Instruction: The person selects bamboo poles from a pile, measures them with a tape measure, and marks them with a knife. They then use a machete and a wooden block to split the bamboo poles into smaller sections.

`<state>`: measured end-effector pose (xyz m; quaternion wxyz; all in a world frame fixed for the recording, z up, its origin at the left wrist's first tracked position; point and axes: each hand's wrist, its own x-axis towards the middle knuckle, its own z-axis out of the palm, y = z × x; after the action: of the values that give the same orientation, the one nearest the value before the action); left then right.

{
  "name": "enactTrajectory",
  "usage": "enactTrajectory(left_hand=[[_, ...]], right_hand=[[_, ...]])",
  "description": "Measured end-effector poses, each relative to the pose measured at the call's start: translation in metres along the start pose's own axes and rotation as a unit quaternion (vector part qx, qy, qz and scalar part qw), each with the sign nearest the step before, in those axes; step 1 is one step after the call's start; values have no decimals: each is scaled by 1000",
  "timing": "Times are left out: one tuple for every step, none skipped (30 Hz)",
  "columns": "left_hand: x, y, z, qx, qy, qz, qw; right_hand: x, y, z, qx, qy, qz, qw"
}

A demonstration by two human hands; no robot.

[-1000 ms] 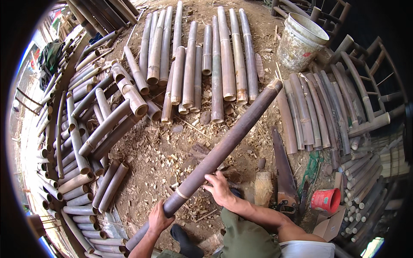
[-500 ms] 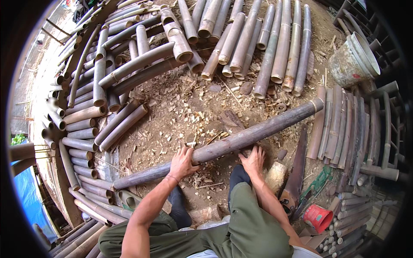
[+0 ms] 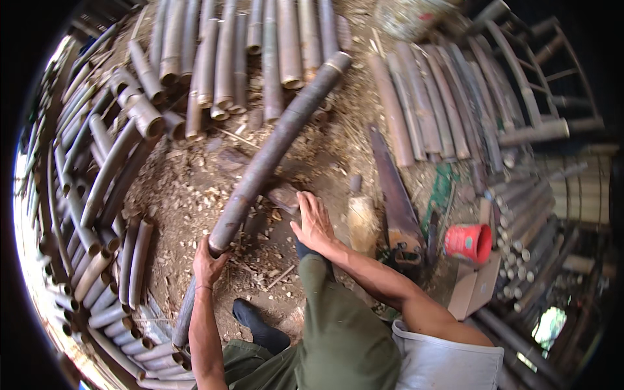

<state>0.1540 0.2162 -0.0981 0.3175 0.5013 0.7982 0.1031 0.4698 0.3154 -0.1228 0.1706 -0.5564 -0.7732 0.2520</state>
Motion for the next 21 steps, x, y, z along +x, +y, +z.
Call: enactTrajectory(left_hand=[[-2,-4,7,40,43,0,998],[-6,-7,15,78,88,-2,993],[-11,-3,22,106,123,3,987],[-14,-5,20,107,128,-3,986],[-15,-6,17,109,134,4,985],[-12,-2,22,110,132,17,985],[-11,4,24,121,96,-2,988],[-9,5,26,128,84,7,988],[-6,2,28,134,77,11,988],[-6,1,25,142,73,11,987],[-4,1,23,146,32,-27,988],[-7,-1,28,206,77,-1,976],[-11,-4,33,266,126,19,956],[-16,-10,35,325,174,36,929],[-26,13,40,279,169,44,944],[-39,45,45,188,166,82,965],[-56,77,38,129,121,94,980],[-69,85,38,69,121,164,976],[-78,92,45,48,122,198,972],[-81,97,45,-47,64,180,980],[-80,89,50,-117,59,203,970]], right_hand=[[-26,2,-18,58,-4,11,998],[-52,7,-46,106,-3,20,994],[-85,22,-68,124,52,53,989],[-112,39,-94,81,88,92,989],[-137,62,-116,60,110,128,984],[-173,82,-138,32,131,232,963],[-202,102,-161,-57,151,212,964],[-231,119,-173,-112,161,233,953],[-256,132,-181,-118,117,248,954],[-269,135,-183,-120,71,260,956],[-279,138,-179,-118,27,218,968],[-282,133,-173,-114,-17,175,978],[-277,123,-160,-114,-51,87,988],[-273,109,-148,-118,-77,27,990],[-273,101,-137,-180,-66,1,982],[-277,98,-128,-242,-52,-23,969],[-279,105,-114,-274,-62,-10,960],[-275,112,-107,-250,-133,29,959],[-275,120,-102,-228,-207,73,949],[-272,127,-97,-206,-282,115,930],[-257,115,-114,-194,-301,86,930]])
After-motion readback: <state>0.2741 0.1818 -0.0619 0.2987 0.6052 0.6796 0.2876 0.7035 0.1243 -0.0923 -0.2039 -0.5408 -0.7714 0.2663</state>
